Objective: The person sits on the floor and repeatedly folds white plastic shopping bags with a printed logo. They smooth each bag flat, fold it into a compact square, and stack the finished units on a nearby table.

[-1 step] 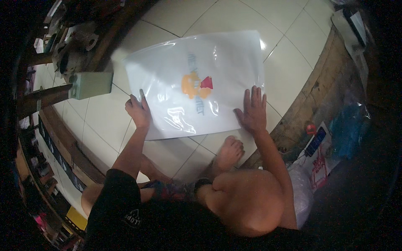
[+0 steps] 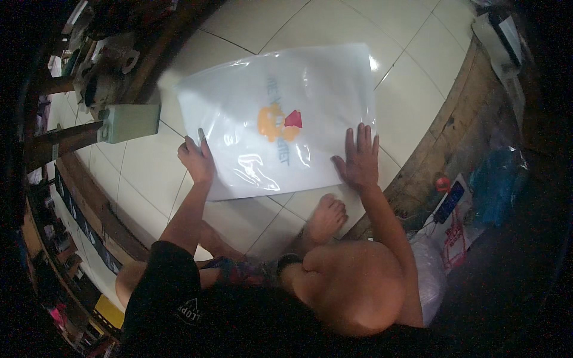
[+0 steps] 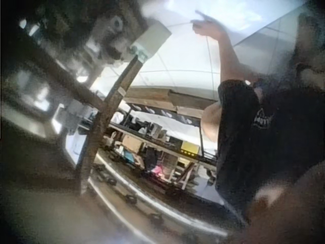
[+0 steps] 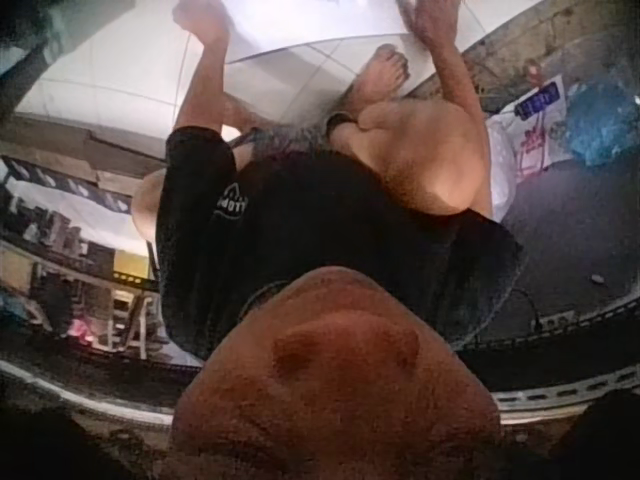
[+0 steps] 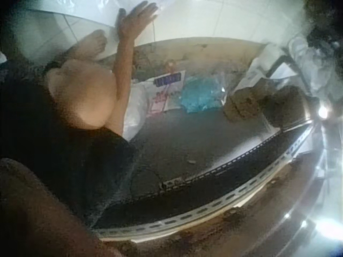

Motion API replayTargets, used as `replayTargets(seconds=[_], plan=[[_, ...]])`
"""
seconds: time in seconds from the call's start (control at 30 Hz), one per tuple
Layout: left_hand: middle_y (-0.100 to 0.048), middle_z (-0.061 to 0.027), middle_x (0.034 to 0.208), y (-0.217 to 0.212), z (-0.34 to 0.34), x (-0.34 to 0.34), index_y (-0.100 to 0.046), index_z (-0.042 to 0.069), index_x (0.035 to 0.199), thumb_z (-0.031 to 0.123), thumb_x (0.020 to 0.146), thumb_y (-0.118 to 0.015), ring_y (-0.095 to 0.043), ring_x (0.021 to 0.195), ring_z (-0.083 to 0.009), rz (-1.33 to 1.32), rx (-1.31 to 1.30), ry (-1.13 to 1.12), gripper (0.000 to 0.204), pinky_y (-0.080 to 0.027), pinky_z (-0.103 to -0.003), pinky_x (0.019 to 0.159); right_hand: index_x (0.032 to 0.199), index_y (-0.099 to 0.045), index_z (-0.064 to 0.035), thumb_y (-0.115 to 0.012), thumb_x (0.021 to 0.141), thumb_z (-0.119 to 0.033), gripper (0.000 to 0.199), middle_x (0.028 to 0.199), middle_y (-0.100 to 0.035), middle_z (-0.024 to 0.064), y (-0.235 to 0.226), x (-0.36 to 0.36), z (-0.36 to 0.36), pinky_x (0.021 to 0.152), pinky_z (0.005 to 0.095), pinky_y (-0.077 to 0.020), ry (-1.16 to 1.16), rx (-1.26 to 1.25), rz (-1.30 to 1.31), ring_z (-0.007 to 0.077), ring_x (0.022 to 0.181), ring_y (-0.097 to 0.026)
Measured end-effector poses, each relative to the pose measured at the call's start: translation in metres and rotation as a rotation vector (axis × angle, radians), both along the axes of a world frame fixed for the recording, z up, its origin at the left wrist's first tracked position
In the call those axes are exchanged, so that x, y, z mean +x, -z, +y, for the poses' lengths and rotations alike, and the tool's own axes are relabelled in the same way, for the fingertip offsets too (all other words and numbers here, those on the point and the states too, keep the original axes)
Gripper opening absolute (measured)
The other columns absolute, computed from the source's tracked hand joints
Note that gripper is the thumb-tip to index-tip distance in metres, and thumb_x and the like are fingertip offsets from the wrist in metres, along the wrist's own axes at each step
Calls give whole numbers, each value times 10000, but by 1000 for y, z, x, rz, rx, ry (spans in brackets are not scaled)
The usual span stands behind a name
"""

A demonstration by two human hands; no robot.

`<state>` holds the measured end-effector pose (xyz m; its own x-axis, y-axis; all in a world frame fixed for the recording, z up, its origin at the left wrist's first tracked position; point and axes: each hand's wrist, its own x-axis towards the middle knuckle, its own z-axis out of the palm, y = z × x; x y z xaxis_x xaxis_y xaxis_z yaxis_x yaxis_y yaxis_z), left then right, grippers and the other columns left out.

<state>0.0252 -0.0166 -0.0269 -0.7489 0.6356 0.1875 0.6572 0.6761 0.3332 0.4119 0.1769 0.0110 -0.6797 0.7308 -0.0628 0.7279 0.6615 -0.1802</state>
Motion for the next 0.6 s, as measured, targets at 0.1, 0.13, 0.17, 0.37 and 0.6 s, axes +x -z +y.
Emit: replayTargets(seconds=[0.1,0.13,0.17,0.37,0.6], plan=[[-497,-276,1159,-4,-6,1,-415,-59,1388,200,915,-652,-460,1079,-413,-29,-20,-6,589,-387,-502,936,1493,-360,-88,-615,875,-531,802,1546,-237,314,-1,1,-1,1135,673,-140,-16,17,-12,479,1449,-205],[-494,-284,1172,-6,-6,2,-409,-68,1391,201,916,-649,-458,1094,-417,-47,-29,-18,596,-385,-500,945,1495,-363,-98,-606,875,-546,803,1549,-232,313,-1,2,-1,1129,684,-138,-18,22,-6,480,1449,-203],[-492,-291,1185,-11,-1,2,-403,-77,1393,201,917,-647,-456,1109,-420,-64,-32,-26,603,-383,-498,955,1497,-365,-106,-601,876,-552,800,1549,-232,312,-2,2,0,1125,689,-138,-14,13,-15,478,1450,-202],[-366,-266,1475,-39,103,142,-388,-61,1414,129,906,-603,-354,1351,-431,-534,391,228,583,-258,-486,1156,1506,-376,-144,-574,887,-558,771,1558,-226,293,1,0,4,1109,711,-131,-3,25,-47,454,1464,-185],[-345,-219,1536,-36,127,240,-383,-51,1450,427,931,-544,-266,1463,-332,-299,-100,855,723,-175,-496,1207,1524,-351,-167,-540,907,-566,758,1585,-189,263,9,1,10,1108,716,-123,4,56,-104,429,1480,-156]])
